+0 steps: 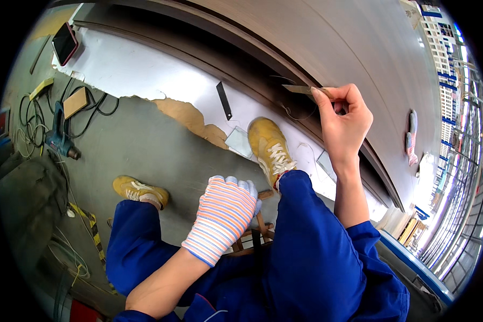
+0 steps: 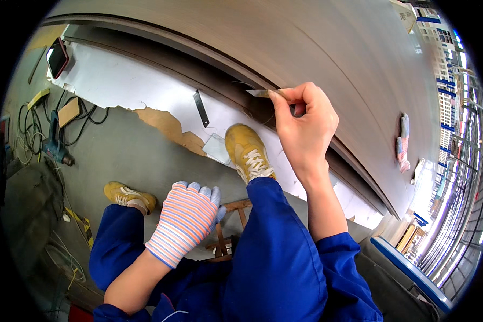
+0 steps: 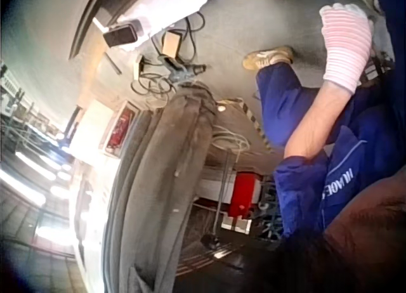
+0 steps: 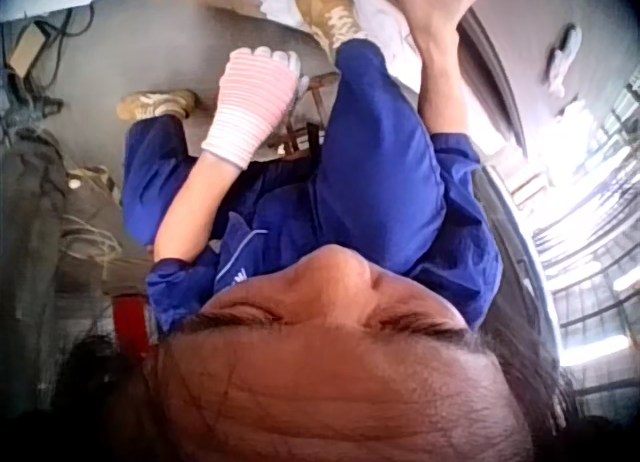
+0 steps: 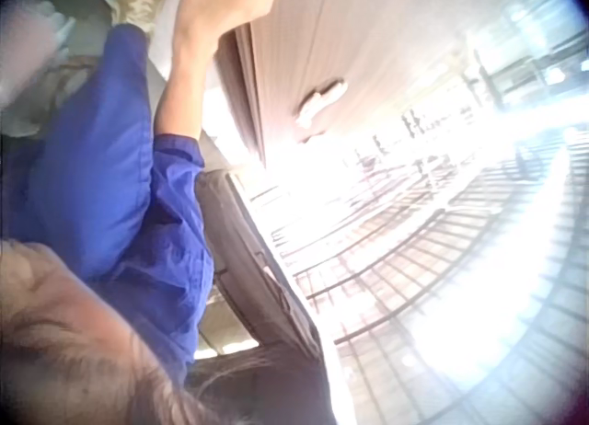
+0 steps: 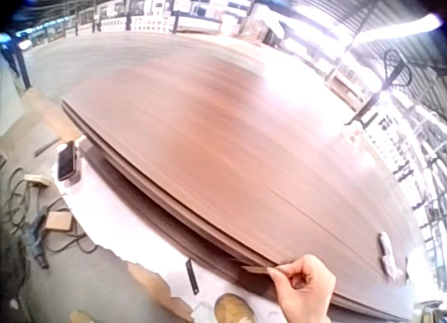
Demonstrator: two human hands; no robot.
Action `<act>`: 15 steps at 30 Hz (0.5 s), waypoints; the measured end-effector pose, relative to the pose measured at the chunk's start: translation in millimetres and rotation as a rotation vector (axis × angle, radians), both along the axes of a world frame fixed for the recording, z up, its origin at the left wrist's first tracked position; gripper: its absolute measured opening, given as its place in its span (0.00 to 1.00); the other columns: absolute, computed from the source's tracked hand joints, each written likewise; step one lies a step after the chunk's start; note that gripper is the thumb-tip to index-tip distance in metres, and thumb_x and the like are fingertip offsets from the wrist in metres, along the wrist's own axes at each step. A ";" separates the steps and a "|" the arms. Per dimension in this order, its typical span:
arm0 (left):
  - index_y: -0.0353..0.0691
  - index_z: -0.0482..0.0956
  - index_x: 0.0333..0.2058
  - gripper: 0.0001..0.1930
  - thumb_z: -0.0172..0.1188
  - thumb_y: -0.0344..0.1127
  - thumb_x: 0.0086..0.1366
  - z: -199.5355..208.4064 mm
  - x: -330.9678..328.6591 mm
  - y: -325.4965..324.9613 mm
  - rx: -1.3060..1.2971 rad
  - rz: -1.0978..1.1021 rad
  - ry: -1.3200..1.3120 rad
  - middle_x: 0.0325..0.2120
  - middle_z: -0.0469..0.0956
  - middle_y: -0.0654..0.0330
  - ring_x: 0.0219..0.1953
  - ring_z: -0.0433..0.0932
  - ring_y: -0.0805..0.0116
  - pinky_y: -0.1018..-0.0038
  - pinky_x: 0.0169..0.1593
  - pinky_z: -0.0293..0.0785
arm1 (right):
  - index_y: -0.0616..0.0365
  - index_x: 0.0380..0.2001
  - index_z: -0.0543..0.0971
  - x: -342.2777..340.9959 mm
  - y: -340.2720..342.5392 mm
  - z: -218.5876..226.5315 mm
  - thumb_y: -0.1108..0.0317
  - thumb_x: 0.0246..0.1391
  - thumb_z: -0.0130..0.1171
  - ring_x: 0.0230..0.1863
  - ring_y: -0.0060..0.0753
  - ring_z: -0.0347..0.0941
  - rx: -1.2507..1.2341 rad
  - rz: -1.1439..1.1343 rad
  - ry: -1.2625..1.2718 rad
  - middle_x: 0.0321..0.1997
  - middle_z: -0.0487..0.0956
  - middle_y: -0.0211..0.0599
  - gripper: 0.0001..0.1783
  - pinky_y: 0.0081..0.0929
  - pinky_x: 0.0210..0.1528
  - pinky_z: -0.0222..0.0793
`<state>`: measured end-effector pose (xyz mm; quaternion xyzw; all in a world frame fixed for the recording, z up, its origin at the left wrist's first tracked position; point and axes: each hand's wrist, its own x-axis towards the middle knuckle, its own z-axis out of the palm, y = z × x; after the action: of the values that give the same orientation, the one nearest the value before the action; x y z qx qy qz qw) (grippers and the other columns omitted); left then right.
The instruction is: The person trims excess wood veneer from the edges of a large wooden panel using a utility knife and a metal straightedge. They repeatedly align the straightedge, cut along the edge, and remove the trimmed strips. A heat gun is used briefly near the end.
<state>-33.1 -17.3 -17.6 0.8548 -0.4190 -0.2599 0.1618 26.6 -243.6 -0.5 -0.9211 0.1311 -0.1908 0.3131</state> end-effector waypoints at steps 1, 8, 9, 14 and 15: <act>0.40 0.79 0.31 0.15 0.60 0.47 0.58 1.7 0.6 0.5 0.001 0.001 0.010 0.21 0.76 0.57 0.28 0.76 0.61 0.63 0.35 0.69 | 0.60 0.21 0.75 2.5 3.0 0.4 0.75 0.44 0.69 0.22 0.22 0.63 -0.003 0.002 0.003 0.21 0.77 0.30 0.10 0.21 0.26 0.62; 0.41 0.78 0.27 0.15 0.59 0.48 0.58 -4.5 -3.4 5.2 -0.044 0.039 -0.025 0.21 0.76 0.58 0.29 0.76 0.61 0.63 0.36 0.68 | 0.60 0.21 0.75 16.2 17.7 1.4 0.74 0.45 0.68 0.21 0.20 0.62 -0.008 0.008 0.007 0.21 0.78 0.30 0.09 0.20 0.25 0.62; 0.42 0.78 0.27 0.15 0.59 0.48 0.58 -4.9 -3.2 5.6 -0.035 0.033 -0.019 0.21 0.76 0.58 0.29 0.77 0.61 0.63 0.36 0.68 | 0.60 0.21 0.76 18.5 20.6 1.9 0.74 0.45 0.68 0.21 0.19 0.62 -0.004 0.007 0.007 0.21 0.77 0.29 0.09 0.20 0.25 0.62; 0.42 0.80 0.26 0.14 0.58 0.47 0.59 -10.3 -1.1 4.7 -0.017 0.025 -0.061 0.22 0.77 0.58 0.29 0.77 0.62 0.63 0.36 0.68 | 0.61 0.22 0.76 32.1 36.3 5.7 0.73 0.46 0.68 0.20 0.16 0.61 0.001 0.020 0.019 0.20 0.77 0.28 0.09 0.19 0.24 0.61; 0.42 0.80 0.26 0.14 0.58 0.47 0.59 -10.0 0.2 4.5 -0.014 0.016 -0.072 0.22 0.77 0.58 0.29 0.76 0.62 0.63 0.36 0.68 | 0.62 0.22 0.77 34.2 38.6 6.0 0.73 0.46 0.68 0.20 0.16 0.61 0.003 0.019 0.028 0.20 0.77 0.28 0.08 0.18 0.24 0.61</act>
<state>-32.9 -12.8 -27.6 0.8659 -0.4193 -0.2248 0.1546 60.8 -205.0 5.4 -0.9244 0.1270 -0.1749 0.3143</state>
